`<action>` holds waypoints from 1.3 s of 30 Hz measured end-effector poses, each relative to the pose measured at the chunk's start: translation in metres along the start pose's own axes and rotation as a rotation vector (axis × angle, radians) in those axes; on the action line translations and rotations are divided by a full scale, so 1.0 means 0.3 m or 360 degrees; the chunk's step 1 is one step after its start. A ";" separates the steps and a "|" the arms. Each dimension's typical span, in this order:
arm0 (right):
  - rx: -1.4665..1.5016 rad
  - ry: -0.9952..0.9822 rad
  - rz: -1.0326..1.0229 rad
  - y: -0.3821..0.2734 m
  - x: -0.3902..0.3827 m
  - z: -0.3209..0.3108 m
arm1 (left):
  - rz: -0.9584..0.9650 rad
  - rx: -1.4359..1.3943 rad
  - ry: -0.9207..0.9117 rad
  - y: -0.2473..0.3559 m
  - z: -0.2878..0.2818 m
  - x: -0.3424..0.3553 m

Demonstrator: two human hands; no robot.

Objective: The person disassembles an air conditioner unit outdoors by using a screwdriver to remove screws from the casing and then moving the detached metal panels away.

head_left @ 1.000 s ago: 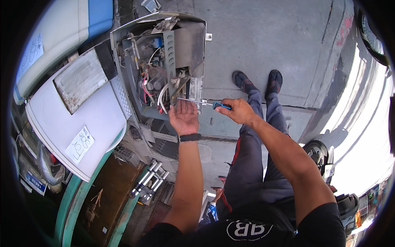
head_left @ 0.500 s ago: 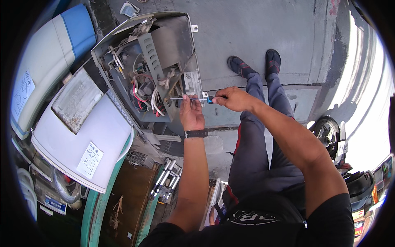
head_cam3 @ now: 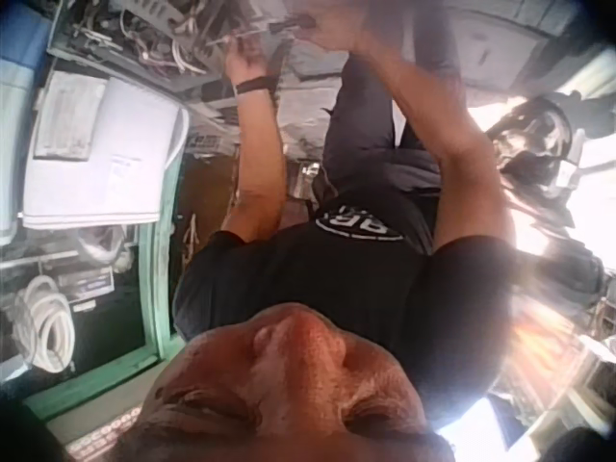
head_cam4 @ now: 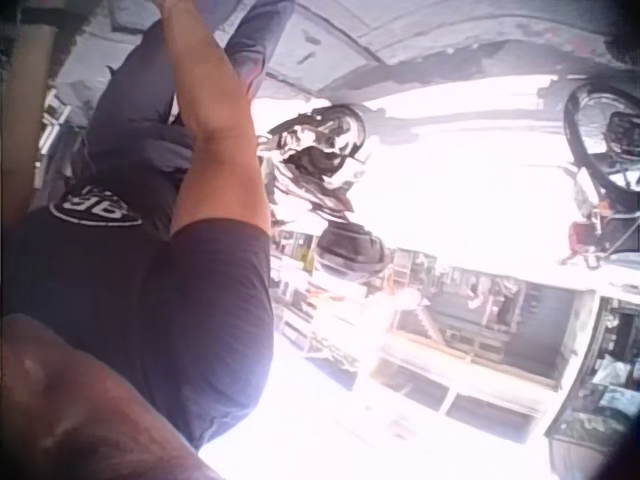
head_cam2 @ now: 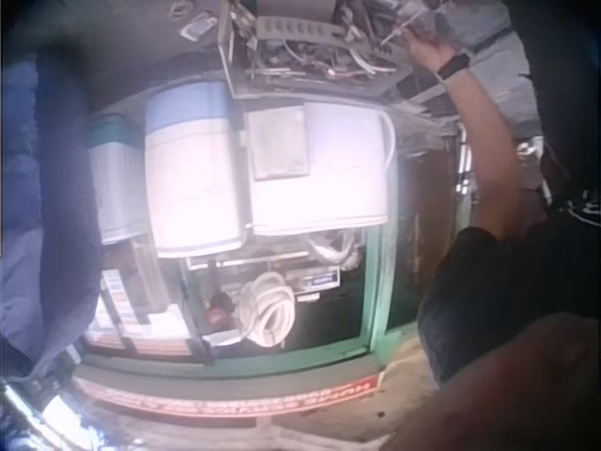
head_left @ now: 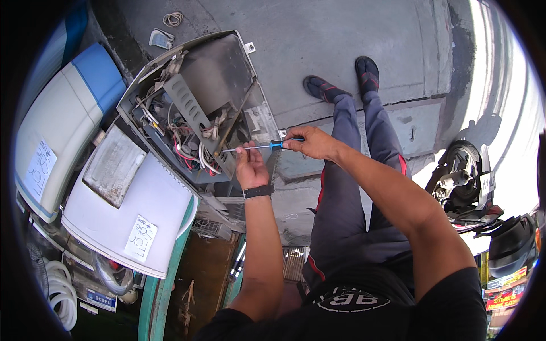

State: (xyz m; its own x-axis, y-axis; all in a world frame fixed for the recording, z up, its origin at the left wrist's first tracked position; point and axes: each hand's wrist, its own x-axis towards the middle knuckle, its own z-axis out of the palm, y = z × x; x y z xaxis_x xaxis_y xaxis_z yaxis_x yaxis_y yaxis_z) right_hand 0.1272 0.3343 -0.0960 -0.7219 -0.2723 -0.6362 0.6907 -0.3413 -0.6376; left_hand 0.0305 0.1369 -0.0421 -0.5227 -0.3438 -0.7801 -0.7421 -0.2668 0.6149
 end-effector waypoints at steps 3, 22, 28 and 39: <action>-0.0459 0.0329 -0.0425 -0.012 -0.048 0.046 | -0.0066 -0.0108 -0.0061 0.014 -0.021 -0.028; -0.0215 0.0365 -0.0550 0.010 -0.010 -0.036 | -0.0028 0.0038 0.0111 0.044 0.027 0.011; 0.0538 -0.0292 0.0513 -0.042 -0.001 -0.103 | 0.0014 0.0003 0.0111 0.043 0.022 0.001; -0.0412 0.0077 -0.0032 -0.075 -0.036 -0.038 | 0.0041 -0.0233 0.0175 0.099 -0.050 0.062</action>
State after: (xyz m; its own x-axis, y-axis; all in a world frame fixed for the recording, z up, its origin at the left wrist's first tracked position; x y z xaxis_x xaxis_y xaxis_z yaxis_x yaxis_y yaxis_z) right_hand 0.1200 0.3551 -0.0798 -0.7370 -0.2224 -0.6383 0.6688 -0.1029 -0.7363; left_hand 0.0050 0.1091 -0.0365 -0.4860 -0.4466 -0.7512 -0.6558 -0.3818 0.6512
